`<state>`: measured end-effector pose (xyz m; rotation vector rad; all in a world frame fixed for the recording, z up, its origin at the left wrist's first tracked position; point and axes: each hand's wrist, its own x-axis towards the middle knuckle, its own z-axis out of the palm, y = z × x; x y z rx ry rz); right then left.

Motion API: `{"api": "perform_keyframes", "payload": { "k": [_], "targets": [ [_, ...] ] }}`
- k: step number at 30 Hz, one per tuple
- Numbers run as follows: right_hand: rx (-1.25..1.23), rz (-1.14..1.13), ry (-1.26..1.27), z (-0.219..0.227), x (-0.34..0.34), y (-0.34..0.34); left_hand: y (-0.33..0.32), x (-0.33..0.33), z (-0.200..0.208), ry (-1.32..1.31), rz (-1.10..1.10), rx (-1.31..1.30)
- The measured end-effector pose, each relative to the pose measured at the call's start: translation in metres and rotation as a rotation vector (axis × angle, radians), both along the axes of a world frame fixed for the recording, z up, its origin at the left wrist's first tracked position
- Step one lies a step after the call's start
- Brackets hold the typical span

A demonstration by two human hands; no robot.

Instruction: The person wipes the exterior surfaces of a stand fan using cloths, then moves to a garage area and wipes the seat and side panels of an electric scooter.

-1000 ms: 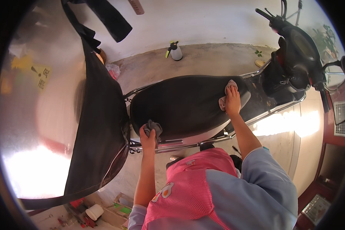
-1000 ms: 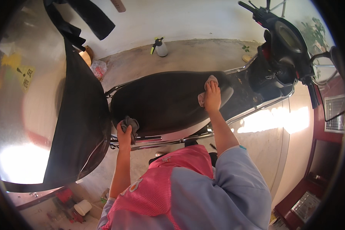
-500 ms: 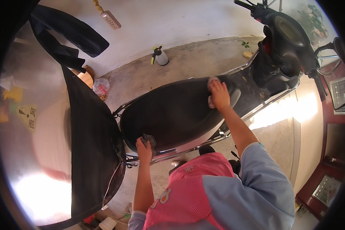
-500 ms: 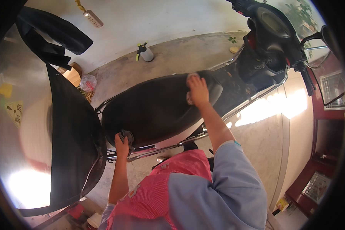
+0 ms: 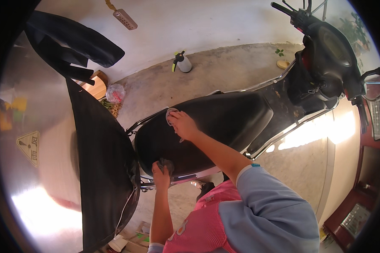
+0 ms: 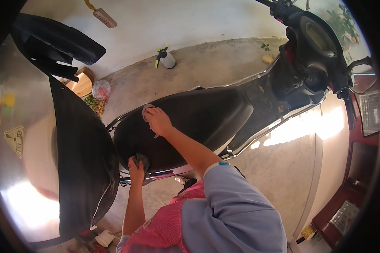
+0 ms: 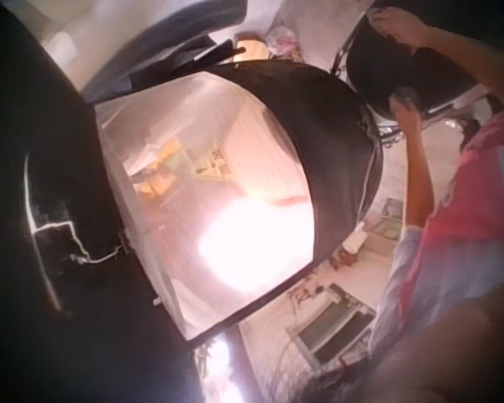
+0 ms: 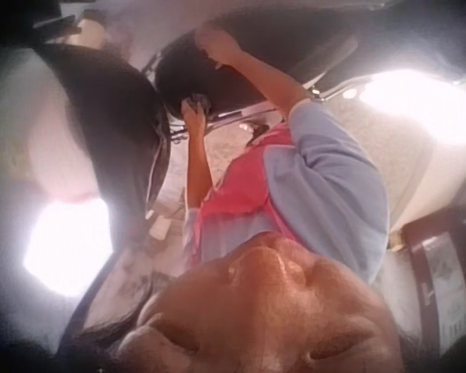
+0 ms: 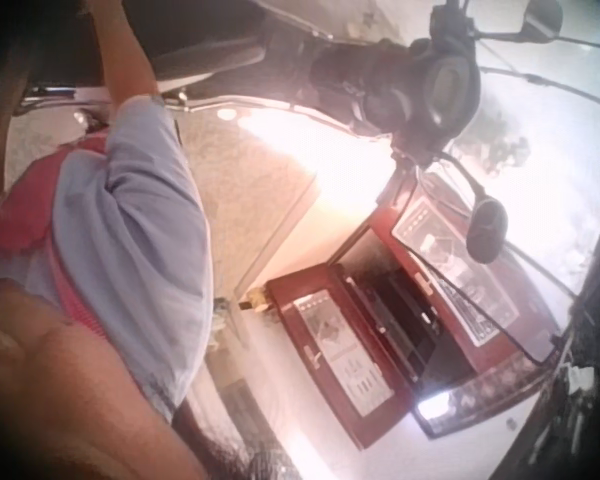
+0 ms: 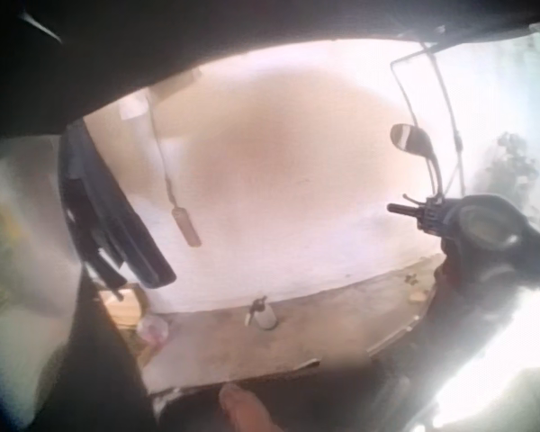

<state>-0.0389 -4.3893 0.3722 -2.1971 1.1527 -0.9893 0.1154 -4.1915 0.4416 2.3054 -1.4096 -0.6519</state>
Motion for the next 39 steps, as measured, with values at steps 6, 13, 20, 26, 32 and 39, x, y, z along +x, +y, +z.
{"api": "perform_keyframes", "payload": {
  "k": [6,13,20,26,32,39],
  "targets": [
    [0.309,-0.242,0.327,-0.023,-0.108,-0.065,-0.001,-0.002,0.002,0.028,0.002,0.006],
    [0.215,-0.480,0.522,-0.018,-0.262,-0.048,0.001,0.007,-0.005,-0.004,-0.055,-0.009],
    [0.088,-0.874,0.402,-0.026,-0.276,0.022,0.002,0.009,-0.010,0.023,-0.079,-0.042],
    [0.120,-1.120,0.068,-0.034,-0.197,0.104,0.007,0.017,-0.021,0.036,-0.097,-0.121],
    [0.092,-0.663,0.013,-0.011,-0.076,0.207,0.041,0.003,0.008,0.767,0.349,-0.138],
    [-0.194,-0.030,0.321,0.028,-0.078,0.225,0.141,0.023,0.009,1.215,0.509,-0.131]
  ]
}}
